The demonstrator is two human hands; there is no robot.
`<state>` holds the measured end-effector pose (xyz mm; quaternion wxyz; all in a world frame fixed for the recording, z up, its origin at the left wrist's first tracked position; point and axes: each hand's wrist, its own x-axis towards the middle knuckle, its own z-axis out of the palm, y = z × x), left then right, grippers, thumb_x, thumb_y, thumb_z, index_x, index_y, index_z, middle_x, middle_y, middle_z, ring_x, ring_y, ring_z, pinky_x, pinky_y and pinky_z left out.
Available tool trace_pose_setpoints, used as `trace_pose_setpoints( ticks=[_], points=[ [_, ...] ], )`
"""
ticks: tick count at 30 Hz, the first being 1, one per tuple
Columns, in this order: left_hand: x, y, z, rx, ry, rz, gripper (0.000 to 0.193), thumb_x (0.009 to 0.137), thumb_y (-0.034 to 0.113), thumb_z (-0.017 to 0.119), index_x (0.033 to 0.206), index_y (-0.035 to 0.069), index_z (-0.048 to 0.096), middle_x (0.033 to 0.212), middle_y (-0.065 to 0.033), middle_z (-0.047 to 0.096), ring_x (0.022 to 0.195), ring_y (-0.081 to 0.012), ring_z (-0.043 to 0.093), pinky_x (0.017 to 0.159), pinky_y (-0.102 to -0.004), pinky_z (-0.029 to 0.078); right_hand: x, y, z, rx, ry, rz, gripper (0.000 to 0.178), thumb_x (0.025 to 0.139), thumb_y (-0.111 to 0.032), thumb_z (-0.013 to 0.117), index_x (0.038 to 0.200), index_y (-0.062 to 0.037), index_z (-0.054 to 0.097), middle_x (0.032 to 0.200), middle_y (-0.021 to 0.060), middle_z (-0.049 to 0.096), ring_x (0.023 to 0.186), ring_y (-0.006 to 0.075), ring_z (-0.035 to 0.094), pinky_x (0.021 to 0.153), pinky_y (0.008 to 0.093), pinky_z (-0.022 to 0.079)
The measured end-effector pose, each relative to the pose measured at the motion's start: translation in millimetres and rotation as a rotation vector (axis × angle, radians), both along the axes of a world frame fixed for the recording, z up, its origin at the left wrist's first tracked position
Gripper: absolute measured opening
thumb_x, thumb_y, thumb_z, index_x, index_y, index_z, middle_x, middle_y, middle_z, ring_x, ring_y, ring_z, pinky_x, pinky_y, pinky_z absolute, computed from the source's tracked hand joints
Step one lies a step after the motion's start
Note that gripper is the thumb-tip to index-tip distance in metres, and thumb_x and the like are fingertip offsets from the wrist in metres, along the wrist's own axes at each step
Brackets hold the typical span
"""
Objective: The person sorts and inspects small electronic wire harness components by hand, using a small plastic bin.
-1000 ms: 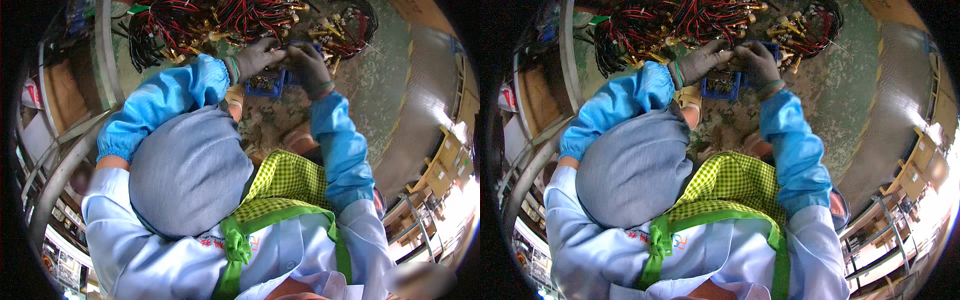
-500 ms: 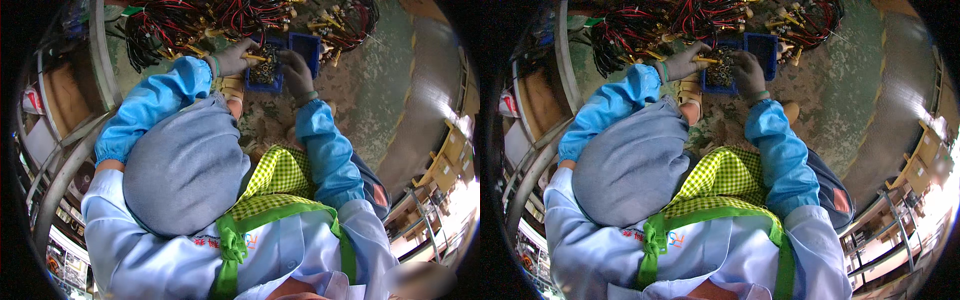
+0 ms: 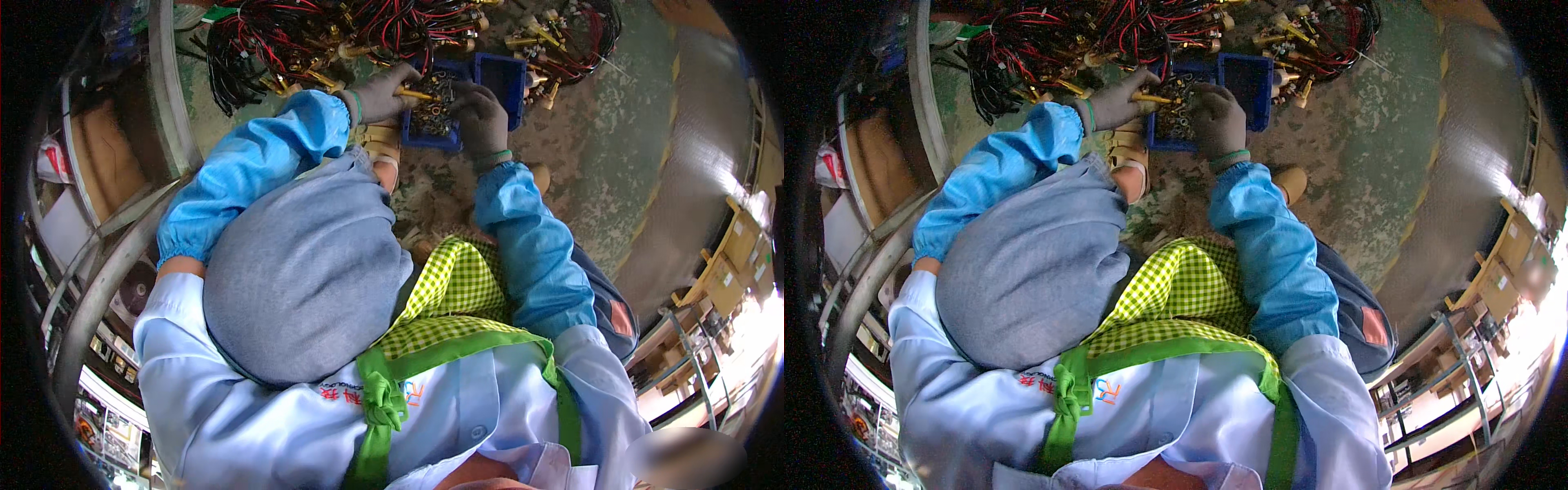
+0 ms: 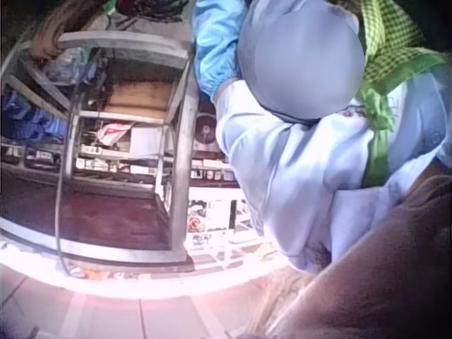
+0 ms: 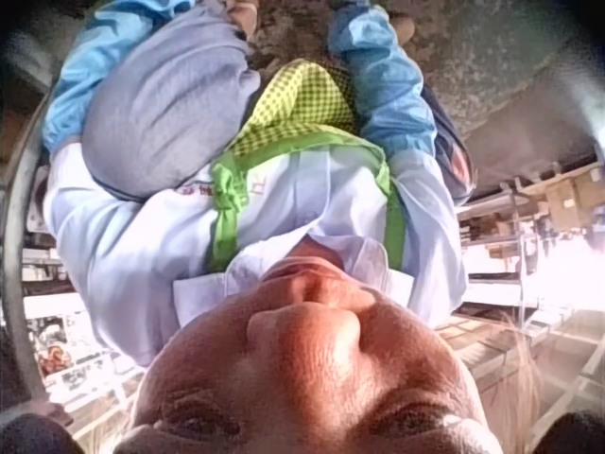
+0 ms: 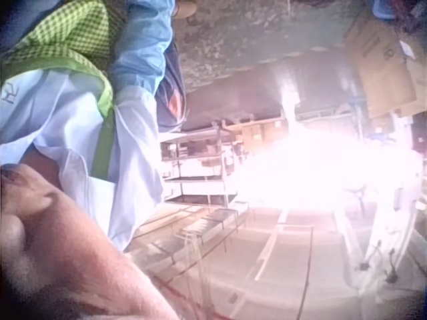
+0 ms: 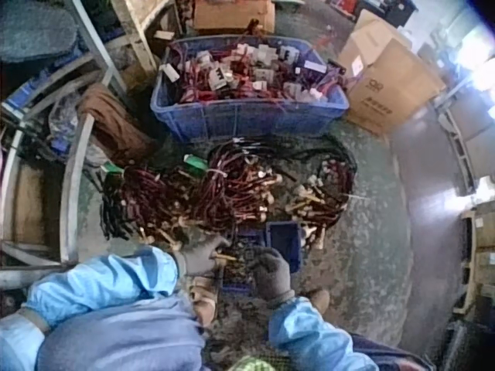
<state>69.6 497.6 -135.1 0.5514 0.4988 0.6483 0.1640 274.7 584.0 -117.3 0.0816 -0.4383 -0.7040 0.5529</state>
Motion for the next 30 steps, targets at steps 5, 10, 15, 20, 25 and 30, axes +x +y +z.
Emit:
trace_pose_setpoints(
  ticks=[5,10,15,20,25,30],
  points=[
    [3.1,-0.7,-3.0,0.023,-0.05,0.014,0.043,0.088,0.021,0.057,0.124,0.012,0.034,0.124,-0.0167,0.043,0.119,-0.0329,0.042,0.097,-0.0422,0.036,-4.0,-1.7,-9.2,0.122,-0.085,0.14,0.023,0.079,-0.004,0.049,0.096,-0.0051,0.065,0.121,0.0139,0.052,0.1,0.0309,0.057,0.079,0.0382,0.053],
    [0.3,0.0,18.6,-0.011,-0.029,0.045,0.047,0.085,0.025,0.061,0.124,0.01,0.039,0.122,-0.0149,0.049,0.113,-0.0324,0.049,0.092,-0.0414,0.041,-5.9,1.4,8.1,0.148,0.027,0.043,0.023,0.078,-0.004,0.05,0.096,-0.0069,0.065,0.123,0.0133,0.052,0.101,0.0307,0.057,0.079,0.0389,0.053],
    [1.1,2.7,11.6,-0.019,0.027,-0.036,0.042,0.088,0.022,0.056,0.124,0.015,0.035,0.123,-0.0167,0.044,0.117,-0.0334,0.045,0.093,-0.0439,0.04,-3.9,-2.2,-5.0,0.158,-0.094,0.176,0.026,0.078,-0.004,0.051,0.1,-0.0084,0.064,0.118,0.013,0.055,0.102,0.0304,0.056,0.075,0.0382,0.052],
    [7.7,3.7,10.1,0.115,-0.094,0.021,0.044,0.088,0.023,0.057,0.125,0.013,0.035,0.123,-0.0162,0.044,0.114,-0.0333,0.046,0.093,-0.0443,0.04,-5.9,0.5,-12.4,-0.607,0.112,-0.181,0.029,0.086,-0.019,0.059,0.111,-0.0047,0.058,0.104,0.0101,0.06,0.088,0.0255,0.061,0.071,0.0362,0.052],
    [10.4,12.6,14.3,0.038,-0.048,-0.036,0.053,0.086,0.031,0.059,0.128,0.012,0.032,0.126,-0.0189,0.041,0.119,-0.0327,0.042,0.094,-0.043,0.04,-8.9,6.3,3.9,-0.75,0.116,-0.325,0.036,0.088,-0.026,0.059,0.11,0.0015,0.056,0.095,0.0098,0.062,0.078,0.0199,0.062,0.064,0.0318,0.051],
    [10.1,4.4,8.0,0.009,-0.07,0.255,0.068,0.083,0.033,0.064,0.133,0.01,0.025,0.095,-0.0154,0.05,0.083,-0.023,0.052,0.064,-0.0366,0.045,35.1,37.5,-5.3,-0.476,-0.038,-0.449,0.034,0.087,-0.024,0.059,0.112,-0.0011,0.056,0.092,0.0095,0.063,0.077,0.0207,0.062,0.065,0.033,0.051]
  ],
)
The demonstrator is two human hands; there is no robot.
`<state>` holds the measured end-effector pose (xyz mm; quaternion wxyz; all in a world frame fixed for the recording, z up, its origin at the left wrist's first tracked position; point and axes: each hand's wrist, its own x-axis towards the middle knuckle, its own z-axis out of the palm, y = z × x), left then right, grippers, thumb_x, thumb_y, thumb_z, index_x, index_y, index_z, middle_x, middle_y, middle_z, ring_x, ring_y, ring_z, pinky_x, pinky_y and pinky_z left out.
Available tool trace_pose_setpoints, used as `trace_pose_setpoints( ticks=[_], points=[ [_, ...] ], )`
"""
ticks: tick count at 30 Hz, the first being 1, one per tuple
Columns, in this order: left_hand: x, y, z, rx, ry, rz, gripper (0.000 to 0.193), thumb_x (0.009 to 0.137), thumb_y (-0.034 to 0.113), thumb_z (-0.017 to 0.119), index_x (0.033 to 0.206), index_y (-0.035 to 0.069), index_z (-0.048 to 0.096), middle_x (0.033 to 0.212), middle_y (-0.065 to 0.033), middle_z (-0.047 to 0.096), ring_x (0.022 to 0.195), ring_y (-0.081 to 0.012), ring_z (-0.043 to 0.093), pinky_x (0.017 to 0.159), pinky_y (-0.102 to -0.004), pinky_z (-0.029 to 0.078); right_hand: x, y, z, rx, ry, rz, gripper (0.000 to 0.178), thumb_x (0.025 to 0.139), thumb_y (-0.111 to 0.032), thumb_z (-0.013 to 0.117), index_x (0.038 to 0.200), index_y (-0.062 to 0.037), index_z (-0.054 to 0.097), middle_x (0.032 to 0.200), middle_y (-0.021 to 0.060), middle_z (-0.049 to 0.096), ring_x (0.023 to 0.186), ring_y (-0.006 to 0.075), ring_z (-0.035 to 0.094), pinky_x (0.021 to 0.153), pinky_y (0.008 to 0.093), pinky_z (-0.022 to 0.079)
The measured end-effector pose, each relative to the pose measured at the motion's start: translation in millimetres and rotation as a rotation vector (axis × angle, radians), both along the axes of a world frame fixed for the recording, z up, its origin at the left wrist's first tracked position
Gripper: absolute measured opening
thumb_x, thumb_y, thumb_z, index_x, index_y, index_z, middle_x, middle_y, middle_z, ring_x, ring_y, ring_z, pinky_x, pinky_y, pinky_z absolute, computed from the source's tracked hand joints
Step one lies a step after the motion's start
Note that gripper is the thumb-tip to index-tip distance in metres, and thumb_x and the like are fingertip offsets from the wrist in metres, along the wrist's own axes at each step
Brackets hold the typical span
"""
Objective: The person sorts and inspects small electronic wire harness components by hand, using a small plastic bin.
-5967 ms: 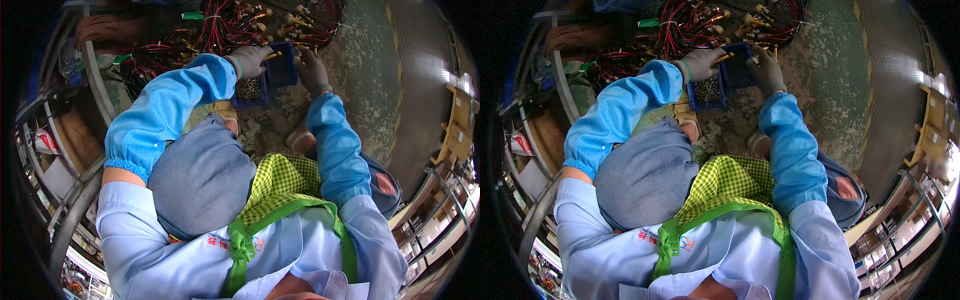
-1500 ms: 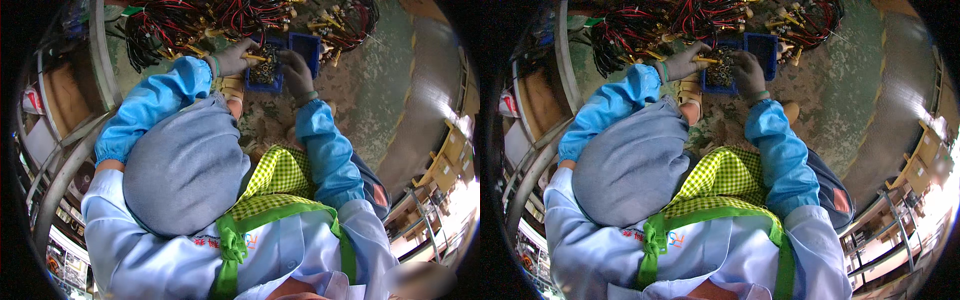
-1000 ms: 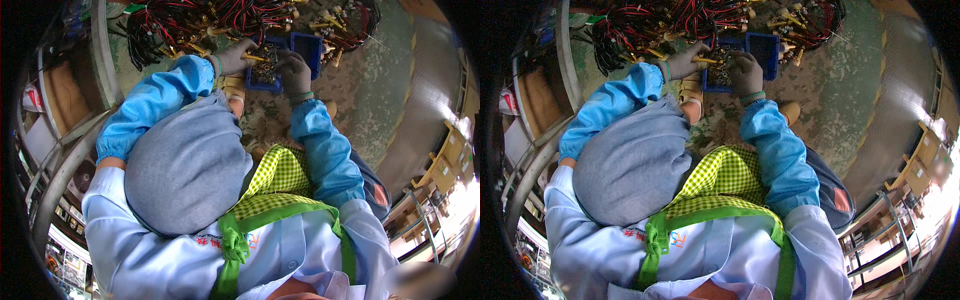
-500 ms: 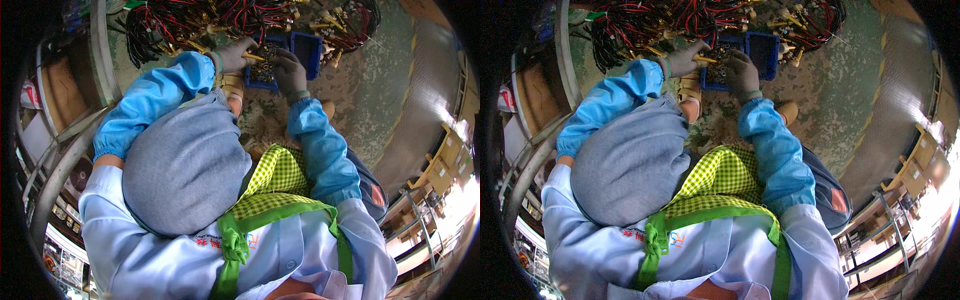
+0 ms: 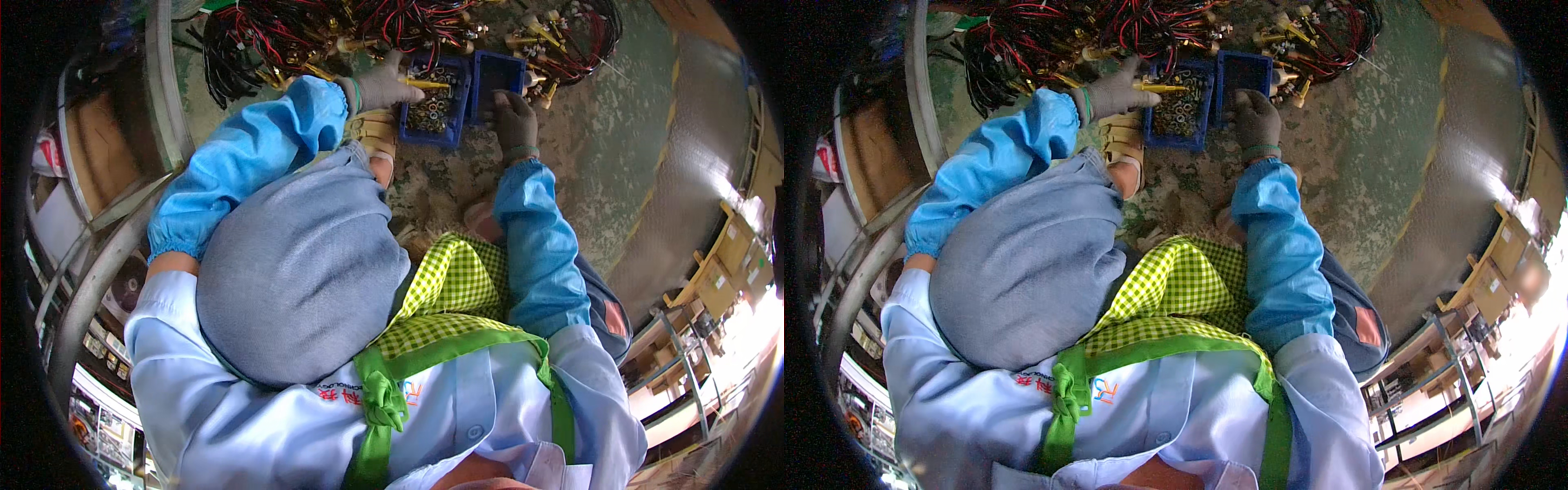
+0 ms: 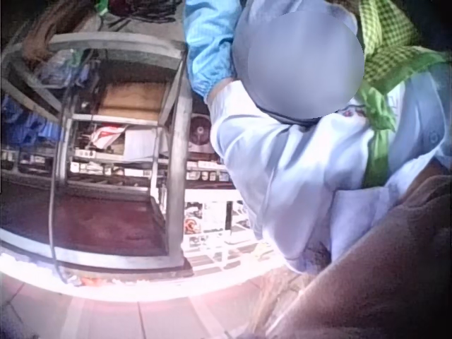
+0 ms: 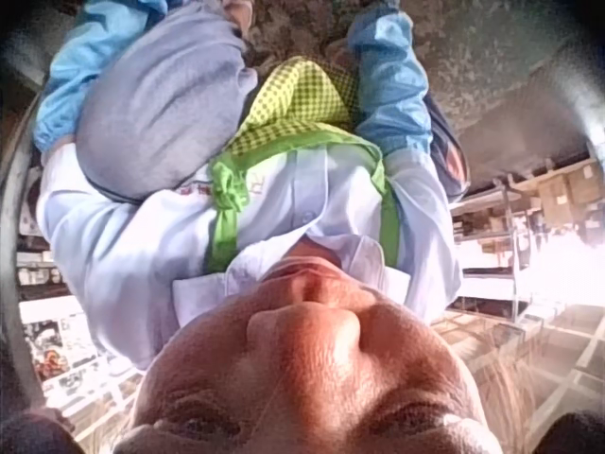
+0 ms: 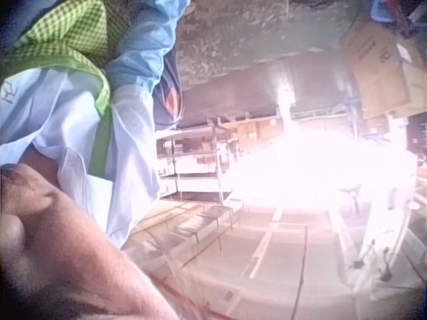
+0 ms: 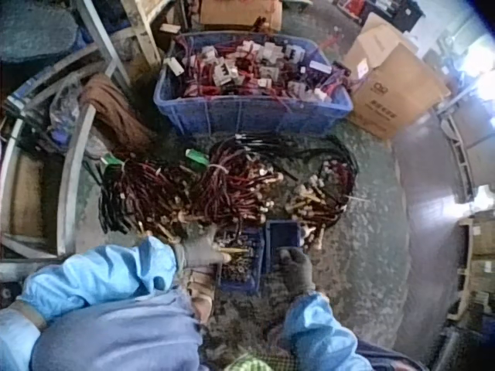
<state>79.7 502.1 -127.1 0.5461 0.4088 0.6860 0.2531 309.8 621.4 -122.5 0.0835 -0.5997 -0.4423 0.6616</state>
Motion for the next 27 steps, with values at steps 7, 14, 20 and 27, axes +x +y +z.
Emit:
trace_pose_setpoints(
  ticks=[7,14,20,27],
  points=[
    [-2.3,15.4,22.6,-0.552,-0.789,0.331,0.029,0.085,0.036,0.057,0.098,0.011,0.053,0.067,0.0019,0.043,0.043,-0.0038,0.029,0.034,-0.0195,0.021,-13.3,-2.8,13.9,0.883,-0.332,0.68,0.032,0.083,-0.018,0.057,0.116,-0.0156,0.058,0.119,0.0128,0.053,0.095,0.0322,0.058,0.078,0.0397,0.05],
    [-2.8,18.9,9.8,-0.547,-0.741,0.211,0.028,0.086,0.039,0.053,0.091,0.011,0.054,0.059,0.0058,0.04,0.04,-0.0044,0.027,0.035,-0.0186,0.019,-34.1,-33.3,12.8,0.63,0.075,0.704,0.037,0.078,-0.006,0.056,0.114,-0.0129,0.059,0.121,0.0144,0.052,0.103,0.0337,0.056,0.083,0.0405,0.049],
    [2.4,21.1,19.1,-0.553,-0.652,0.196,0.039,0.083,0.046,0.055,0.098,0.01,0.054,0.068,0.0023,0.044,0.042,-0.0057,0.031,0.036,-0.0206,0.023,-37.3,-35.1,21.8,0.766,0.066,0.578,0.028,0.074,-0.003,0.057,0.101,-0.0093,0.065,0.117,0.0144,0.054,0.102,0.0332,0.056,0.083,0.0412,0.049],
    [-3.4,23.2,13.6,-0.566,-0.466,0.127,0.053,0.079,0.051,0.057,0.113,0.011,0.055,0.084,-0.0034,0.05,0.048,-0.009,0.038,0.041,-0.0207,0.032,-33.5,-30.9,23.1,0.938,0.003,0.631,0.033,0.069,-0.001,0.058,0.099,-0.0103,0.065,0.114,0.014,0.056,0.099,0.0336,0.055,0.082,0.04,0.048]
  ],
)
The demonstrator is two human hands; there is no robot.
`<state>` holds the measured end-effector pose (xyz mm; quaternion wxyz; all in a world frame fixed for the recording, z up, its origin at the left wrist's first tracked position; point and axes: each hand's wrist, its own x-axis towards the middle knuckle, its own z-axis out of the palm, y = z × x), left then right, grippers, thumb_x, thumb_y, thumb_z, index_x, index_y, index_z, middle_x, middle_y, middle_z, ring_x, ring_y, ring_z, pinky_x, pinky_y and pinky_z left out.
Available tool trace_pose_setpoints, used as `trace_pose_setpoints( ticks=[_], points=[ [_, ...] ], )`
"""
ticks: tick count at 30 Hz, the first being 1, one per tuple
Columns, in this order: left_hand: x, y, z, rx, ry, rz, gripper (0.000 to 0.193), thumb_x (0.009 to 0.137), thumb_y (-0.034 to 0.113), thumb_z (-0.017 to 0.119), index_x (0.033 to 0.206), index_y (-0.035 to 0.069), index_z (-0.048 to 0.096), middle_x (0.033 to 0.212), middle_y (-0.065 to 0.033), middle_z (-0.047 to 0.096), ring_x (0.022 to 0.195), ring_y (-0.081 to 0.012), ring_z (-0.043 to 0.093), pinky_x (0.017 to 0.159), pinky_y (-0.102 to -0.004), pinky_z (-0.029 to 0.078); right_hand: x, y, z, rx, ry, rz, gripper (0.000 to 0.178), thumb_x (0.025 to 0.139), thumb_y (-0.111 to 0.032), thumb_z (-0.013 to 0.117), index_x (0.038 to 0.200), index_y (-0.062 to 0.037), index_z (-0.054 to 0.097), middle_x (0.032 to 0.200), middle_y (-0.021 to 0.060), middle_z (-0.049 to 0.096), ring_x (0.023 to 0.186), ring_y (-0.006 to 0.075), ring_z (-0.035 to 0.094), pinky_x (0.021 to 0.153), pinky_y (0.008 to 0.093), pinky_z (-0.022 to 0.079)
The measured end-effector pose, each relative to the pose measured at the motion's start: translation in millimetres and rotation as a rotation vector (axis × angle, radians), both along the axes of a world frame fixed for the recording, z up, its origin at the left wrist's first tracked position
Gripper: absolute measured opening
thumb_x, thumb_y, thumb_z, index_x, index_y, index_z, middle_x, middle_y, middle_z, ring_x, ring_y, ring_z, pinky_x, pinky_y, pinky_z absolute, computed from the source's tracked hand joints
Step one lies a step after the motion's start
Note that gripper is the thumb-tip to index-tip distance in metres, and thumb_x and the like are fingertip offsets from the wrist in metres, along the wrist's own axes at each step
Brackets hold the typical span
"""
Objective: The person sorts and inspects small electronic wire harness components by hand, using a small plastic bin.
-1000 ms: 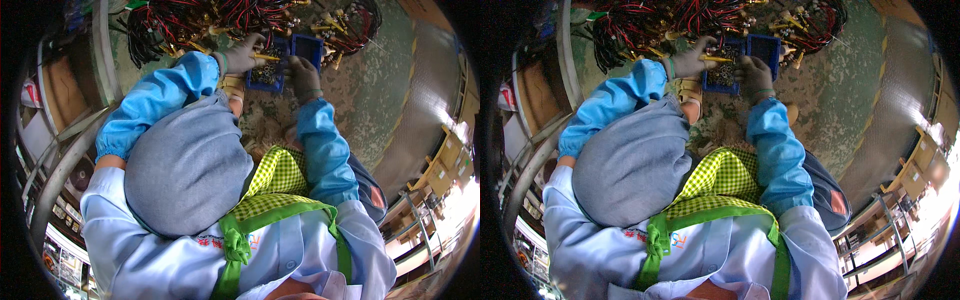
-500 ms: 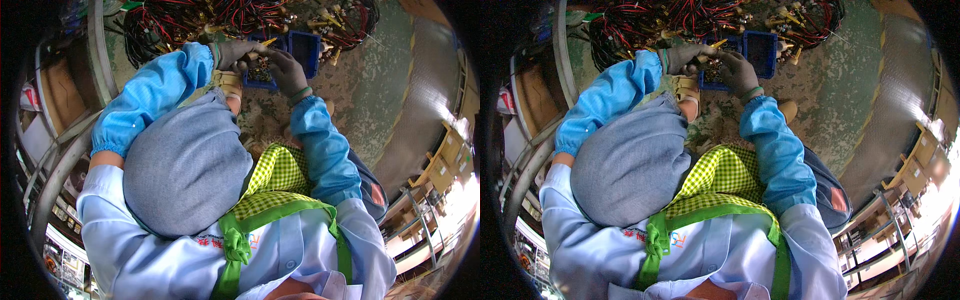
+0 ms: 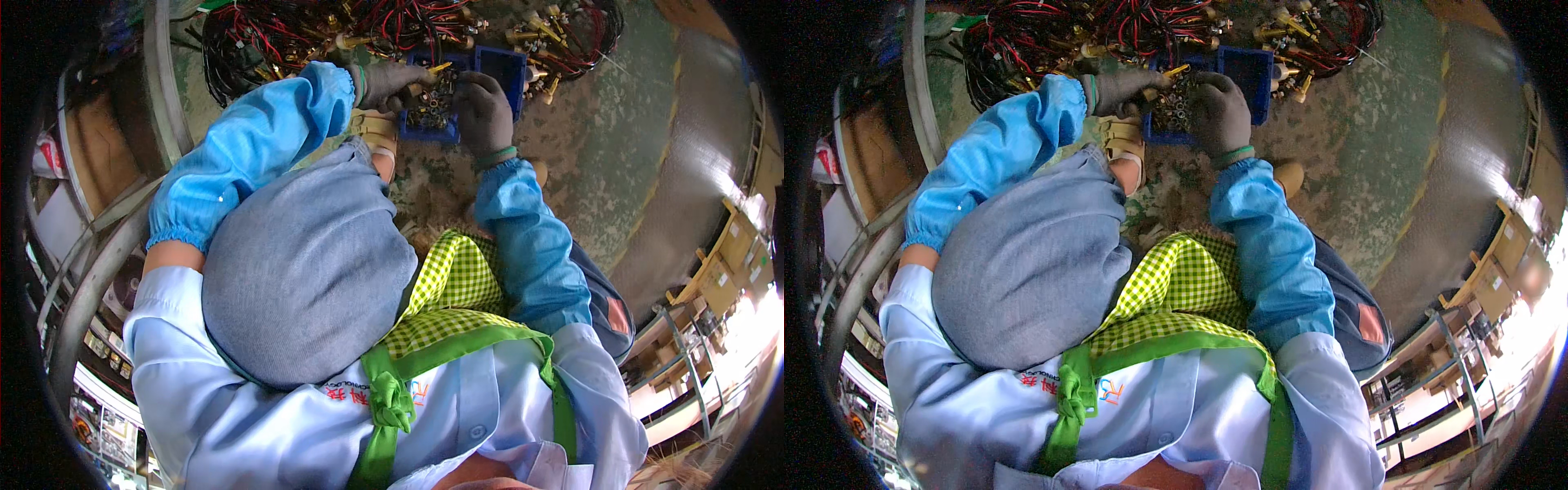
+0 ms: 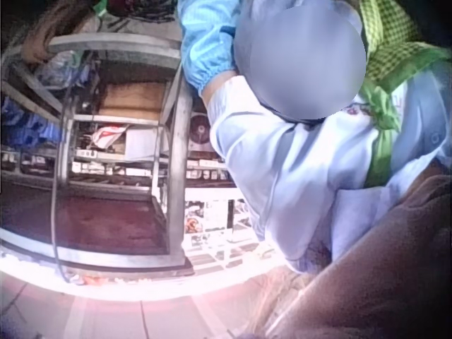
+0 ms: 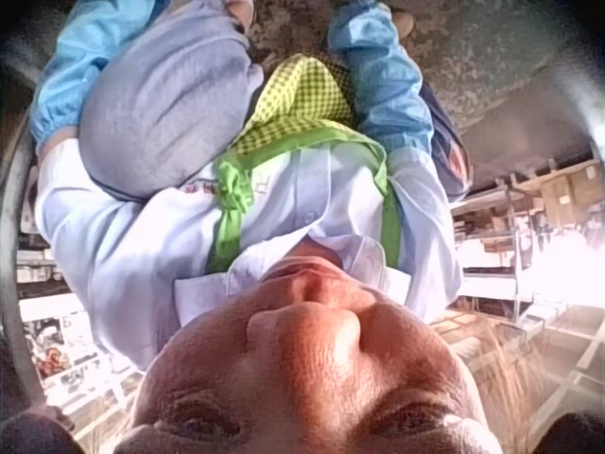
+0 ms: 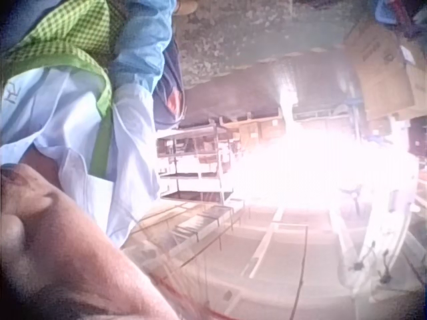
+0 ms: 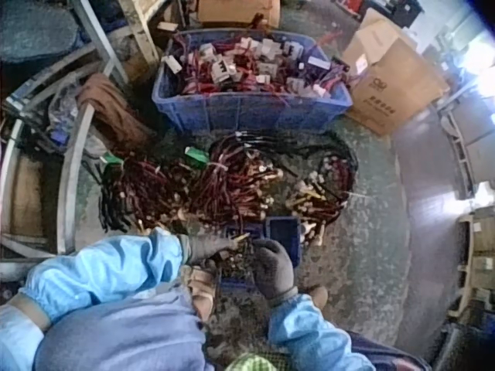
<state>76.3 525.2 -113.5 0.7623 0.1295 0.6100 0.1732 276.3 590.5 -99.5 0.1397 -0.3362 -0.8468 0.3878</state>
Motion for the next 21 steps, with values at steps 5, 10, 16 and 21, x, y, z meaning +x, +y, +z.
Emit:
trace_pose_setpoints(
  ticks=[5,10,16,21],
  points=[
    [7.0,-3.4,-8.8,-0.023,-0.022,0.04,0.05,0.078,0.05,0.058,0.11,0.011,0.057,0.085,-0.0024,0.05,0.047,-0.0084,0.038,0.04,-0.0203,0.034,1.7,-7.1,-13.1,-0.002,0.006,0.08,0.024,0.069,-0.003,0.057,0.091,-0.0089,0.066,0.112,0.0122,0.057,0.101,0.0347,0.054,0.082,0.0418,0.047],
    [-0.5,-4.2,-14.8,-0.01,-0.128,0.055,0.045,0.08,0.047,0.057,0.108,0.012,0.056,0.086,-0.0011,0.049,0.046,-0.0074,0.037,0.04,-0.0202,0.034,-9.0,-4.8,-10.1,-0.06,0.053,-0.001,0.021,0.07,-0.004,0.059,0.089,-0.0097,0.066,0.113,0.012,0.057,0.103,0.0342,0.053,0.083,0.0422,0.047],
    [5.4,-6.3,-15.8,0.018,-0.107,0.092,0.04,0.081,0.047,0.056,0.1,0.012,0.055,0.069,0.0025,0.044,0.042,-0.0062,0.033,0.036,-0.0209,0.029,0.6,-5.5,-9.5,-0.148,-0.05,-0.073,0.023,0.071,-0.004,0.059,0.092,-0.0113,0.067,0.116,0.0127,0.055,0.106,0.034,0.052,0.087,0.0415,0.047],
    [5.1,-0.3,1.4,-0.082,-0.023,0.035,0.043,0.08,0.048,0.057,0.1,0.011,0.054,0.064,0.0022,0.041,0.041,-0.0071,0.033,0.035,-0.0218,0.029,0.4,-12.4,-11.5,-0.048,-0.023,0.034,0.018,0.07,-0.004,0.06,0.084,-0.0105,0.067,0.117,0.0129,0.054,0.106,0.0336,0.053,0.086,0.0419,0.048]
  ],
)
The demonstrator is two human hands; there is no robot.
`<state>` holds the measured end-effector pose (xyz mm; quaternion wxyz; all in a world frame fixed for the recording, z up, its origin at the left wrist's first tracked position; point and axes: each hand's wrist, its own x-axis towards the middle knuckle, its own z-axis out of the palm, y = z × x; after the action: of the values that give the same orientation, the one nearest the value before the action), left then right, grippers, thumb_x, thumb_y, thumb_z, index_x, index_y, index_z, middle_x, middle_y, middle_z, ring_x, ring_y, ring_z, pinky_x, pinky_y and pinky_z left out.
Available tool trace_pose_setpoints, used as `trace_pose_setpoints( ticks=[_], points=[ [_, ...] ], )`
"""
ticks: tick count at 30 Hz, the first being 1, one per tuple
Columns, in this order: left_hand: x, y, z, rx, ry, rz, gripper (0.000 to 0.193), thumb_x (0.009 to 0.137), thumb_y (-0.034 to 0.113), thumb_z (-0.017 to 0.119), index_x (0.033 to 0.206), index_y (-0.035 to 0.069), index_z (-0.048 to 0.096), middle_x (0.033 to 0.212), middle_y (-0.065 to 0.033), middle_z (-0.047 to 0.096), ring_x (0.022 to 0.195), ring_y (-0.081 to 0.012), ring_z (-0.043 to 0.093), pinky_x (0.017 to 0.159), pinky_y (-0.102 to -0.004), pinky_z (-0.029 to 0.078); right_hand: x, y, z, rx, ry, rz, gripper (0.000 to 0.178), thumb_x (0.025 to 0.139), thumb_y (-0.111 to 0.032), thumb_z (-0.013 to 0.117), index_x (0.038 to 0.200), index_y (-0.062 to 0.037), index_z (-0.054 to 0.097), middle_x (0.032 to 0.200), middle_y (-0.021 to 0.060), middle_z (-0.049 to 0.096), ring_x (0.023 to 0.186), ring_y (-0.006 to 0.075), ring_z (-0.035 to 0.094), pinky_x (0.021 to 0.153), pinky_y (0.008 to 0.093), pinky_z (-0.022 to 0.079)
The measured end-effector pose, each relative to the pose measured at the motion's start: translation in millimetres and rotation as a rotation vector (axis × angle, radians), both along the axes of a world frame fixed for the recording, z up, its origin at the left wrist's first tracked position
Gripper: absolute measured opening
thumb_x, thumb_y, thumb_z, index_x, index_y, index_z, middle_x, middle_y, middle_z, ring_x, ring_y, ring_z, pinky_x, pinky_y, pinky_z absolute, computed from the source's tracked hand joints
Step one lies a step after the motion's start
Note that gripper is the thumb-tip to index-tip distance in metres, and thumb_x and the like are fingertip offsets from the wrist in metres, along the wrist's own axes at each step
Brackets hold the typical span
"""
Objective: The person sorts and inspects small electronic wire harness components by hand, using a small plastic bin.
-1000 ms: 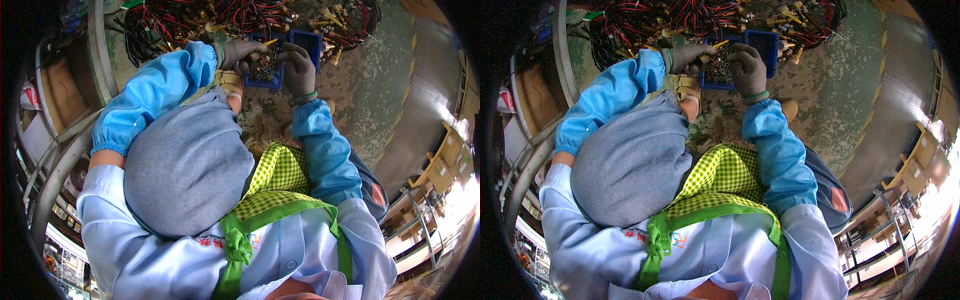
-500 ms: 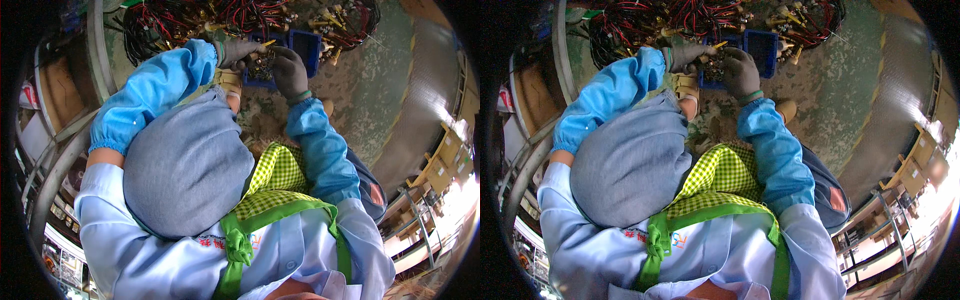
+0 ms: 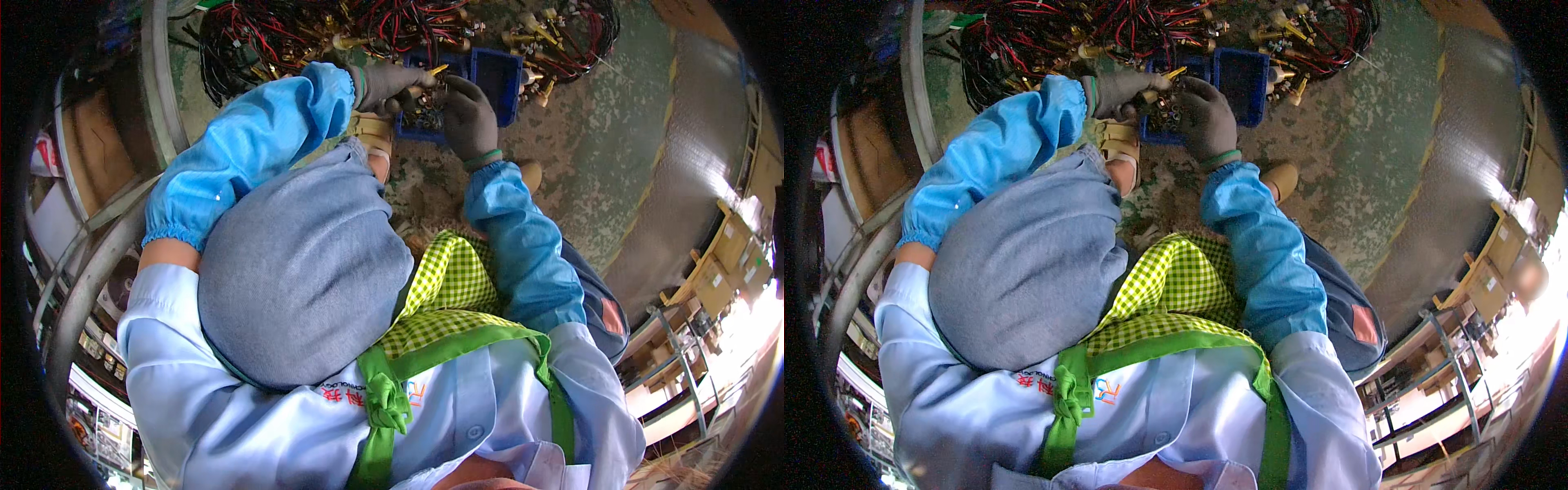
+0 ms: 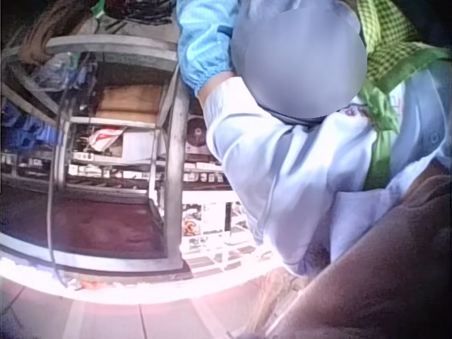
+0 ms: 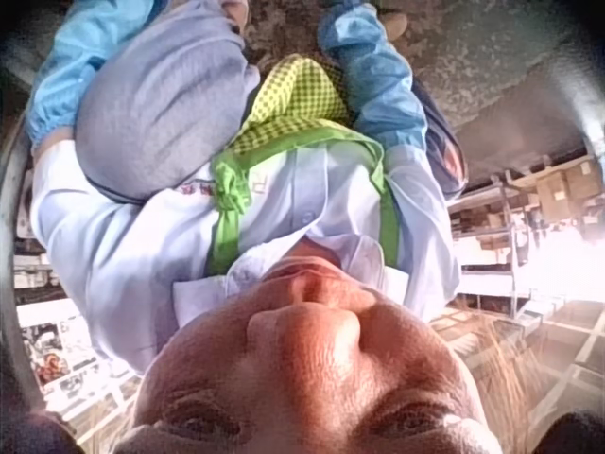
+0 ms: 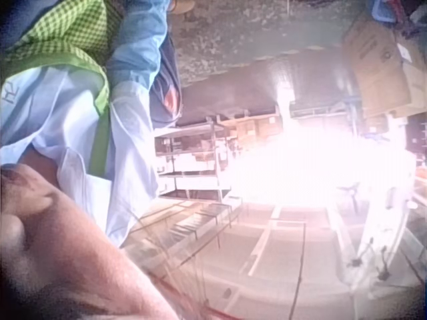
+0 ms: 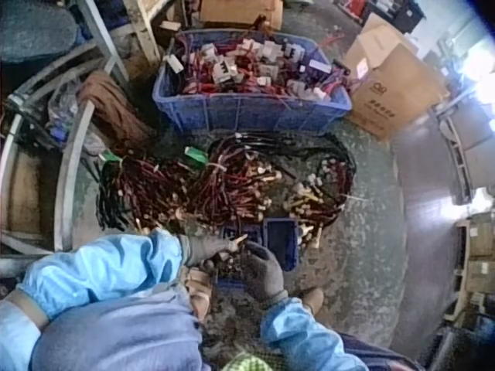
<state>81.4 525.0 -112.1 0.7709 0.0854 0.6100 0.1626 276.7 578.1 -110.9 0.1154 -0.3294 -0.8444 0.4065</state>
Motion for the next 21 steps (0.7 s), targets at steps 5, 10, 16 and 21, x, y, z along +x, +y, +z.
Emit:
trace_pose_setpoints(
  ticks=[5,10,16,21],
  points=[
    [-0.6,-3.6,-6.0,0.02,-0.046,0.044,0.041,0.08,0.048,0.057,0.098,0.011,0.053,0.062,0.002,0.04,0.039,-0.0068,0.032,0.035,-0.0219,0.027,-3.3,0.3,-7.4,-0.058,0.052,-0.026,0.022,0.069,-0.005,0.06,0.091,-0.0099,0.065,0.119,0.0137,0.053,0.105,0.0347,0.052,0.085,0.0427,0.048],
    [0.1,-3.4,-6.4,0.023,-0.065,0.03,0.04,0.08,0.049,0.056,0.096,0.012,0.054,0.063,0.0016,0.042,0.039,-0.0063,0.032,0.035,-0.0215,0.027,5.4,3.0,-4.1,0.066,-0.12,0.001,0.032,0.071,-0.005,0.059,0.103,-0.0088,0.061,0.117,0.0155,0.053,0.104,0.0361,0.052,0.086,0.0432,0.048],
    [3.4,-2.9,-8.7,0.116,0.038,-0.007,0.038,0.08,0.049,0.056,0.09,0.012,0.056,0.062,0.0049,0.042,0.043,-0.0054,0.035,0.036,-0.0211,0.028,-2.0,-4.5,-3.8,-0.133,-0.107,-0.051,0.032,0.077,-0.011,0.058,0.109,-0.0081,0.06,0.116,0.0168,0.053,0.104,0.036,0.053,0.086,0.0425,0.048],
    [6.4,-10.2,-21.7,0.287,0.032,-0.049,0.049,0.083,0.052,0.054,0.107,0.01,0.057,0.078,0.0,0.054,0.061,-0.0082,0.048,0.053,-0.0261,0.042,1.5,-4.2,-9.5,-0.24,-0.147,-0.073,0.03,0.081,-0.012,0.055,0.11,-0.0086,0.06,0.118,0.016,0.052,0.104,0.0348,0.054,0.086,0.0417,0.048]
  ],
)
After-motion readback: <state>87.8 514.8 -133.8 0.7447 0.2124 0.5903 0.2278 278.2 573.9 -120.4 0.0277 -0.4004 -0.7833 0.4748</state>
